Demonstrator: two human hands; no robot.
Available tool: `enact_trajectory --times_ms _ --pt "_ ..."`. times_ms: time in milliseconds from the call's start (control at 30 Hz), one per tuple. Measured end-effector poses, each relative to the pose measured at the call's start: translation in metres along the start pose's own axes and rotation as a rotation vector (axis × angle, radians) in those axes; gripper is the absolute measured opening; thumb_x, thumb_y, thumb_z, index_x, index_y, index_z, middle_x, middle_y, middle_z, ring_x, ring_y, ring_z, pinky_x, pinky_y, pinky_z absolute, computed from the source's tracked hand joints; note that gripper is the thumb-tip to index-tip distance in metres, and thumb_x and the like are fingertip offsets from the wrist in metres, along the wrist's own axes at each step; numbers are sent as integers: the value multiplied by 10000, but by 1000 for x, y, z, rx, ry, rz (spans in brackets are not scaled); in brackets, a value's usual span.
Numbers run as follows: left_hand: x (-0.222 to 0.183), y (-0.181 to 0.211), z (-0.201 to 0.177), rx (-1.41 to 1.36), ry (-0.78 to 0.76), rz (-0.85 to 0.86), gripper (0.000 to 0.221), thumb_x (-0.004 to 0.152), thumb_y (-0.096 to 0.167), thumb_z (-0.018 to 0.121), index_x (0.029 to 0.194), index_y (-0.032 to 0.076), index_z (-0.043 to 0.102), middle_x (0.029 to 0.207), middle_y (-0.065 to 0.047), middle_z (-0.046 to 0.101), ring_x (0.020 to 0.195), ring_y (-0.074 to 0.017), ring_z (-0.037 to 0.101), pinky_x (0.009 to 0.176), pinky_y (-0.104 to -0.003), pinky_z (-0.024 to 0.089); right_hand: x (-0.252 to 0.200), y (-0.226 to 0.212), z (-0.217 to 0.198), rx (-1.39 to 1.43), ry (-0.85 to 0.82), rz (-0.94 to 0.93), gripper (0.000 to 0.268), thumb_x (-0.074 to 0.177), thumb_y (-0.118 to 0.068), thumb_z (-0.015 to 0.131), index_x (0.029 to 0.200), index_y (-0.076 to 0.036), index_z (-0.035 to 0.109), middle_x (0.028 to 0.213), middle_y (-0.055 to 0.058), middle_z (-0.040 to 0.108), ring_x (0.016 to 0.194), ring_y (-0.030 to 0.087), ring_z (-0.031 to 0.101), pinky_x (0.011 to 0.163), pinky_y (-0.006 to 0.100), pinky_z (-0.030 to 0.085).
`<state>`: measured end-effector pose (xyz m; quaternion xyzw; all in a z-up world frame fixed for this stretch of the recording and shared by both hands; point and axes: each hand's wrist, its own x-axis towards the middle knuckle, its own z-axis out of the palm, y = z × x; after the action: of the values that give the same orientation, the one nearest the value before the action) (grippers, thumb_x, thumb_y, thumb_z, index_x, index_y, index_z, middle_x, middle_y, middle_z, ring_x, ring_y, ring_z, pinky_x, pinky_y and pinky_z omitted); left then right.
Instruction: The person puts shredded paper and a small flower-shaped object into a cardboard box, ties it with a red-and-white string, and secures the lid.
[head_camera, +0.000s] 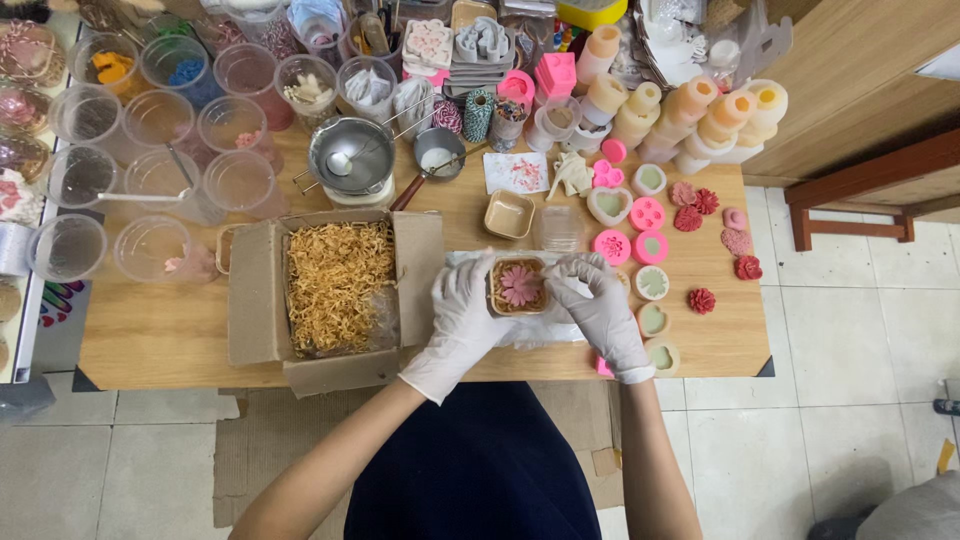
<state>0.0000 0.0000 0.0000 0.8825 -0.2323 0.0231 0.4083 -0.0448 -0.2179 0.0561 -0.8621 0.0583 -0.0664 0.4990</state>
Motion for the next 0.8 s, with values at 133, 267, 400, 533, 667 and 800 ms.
enact_trajectory --times_ms 133,267,400,533,667,800 --pt "26 8 -35 159 -120 47 1152 652 381 933 1578 197 273 1484 -103 508 1401 -340 442 1215 -581 210 17 -46 -13 -149 -61 -38 272 885 -193 778 1094 -22 742 1203 80 694 1131 173 655 975 295 521" --pt "33 22 -67 -11 -227 -39 1340 521 480 1008 1556 121 237 1399 -230 454 1313 -408 429 1101 -549 302 43 -46 -6 -124 -139 71 266 913 -201 743 1119 -34 722 1049 88 730 971 157 688 884 295 541" --pt "7 44 -52 -199 -75 -194 1378 551 496 1001 1536 31 156 1364 -275 398 1237 -407 485 1031 -497 457 50 -35 5 -121 -120 137 226 892 -190 729 1057 -37 716 933 72 779 859 127 742 793 295 579" --pt "-8 45 -22 -326 21 -282 1354 589 438 996 1536 1 132 1384 -309 355 1264 -439 483 1043 -487 494 27 -35 10 -278 -60 247 238 905 -196 739 1082 -38 724 917 111 757 791 142 725 741 314 565" --pt "-2 33 -11 -285 75 -185 1373 540 316 1013 1529 -25 125 1460 -341 297 1345 -511 383 1098 -505 422 1 -27 11 -96 -18 360 229 899 -189 731 1071 -38 745 912 113 773 765 160 707 727 323 542" --pt "3 20 -17 -224 -47 -115 1296 593 320 1012 1532 -7 182 1533 -314 331 1412 -461 371 1121 -471 396 1 -21 4 -214 154 95 198 911 -183 743 1056 -48 741 1001 105 753 882 208 731 820 327 558"
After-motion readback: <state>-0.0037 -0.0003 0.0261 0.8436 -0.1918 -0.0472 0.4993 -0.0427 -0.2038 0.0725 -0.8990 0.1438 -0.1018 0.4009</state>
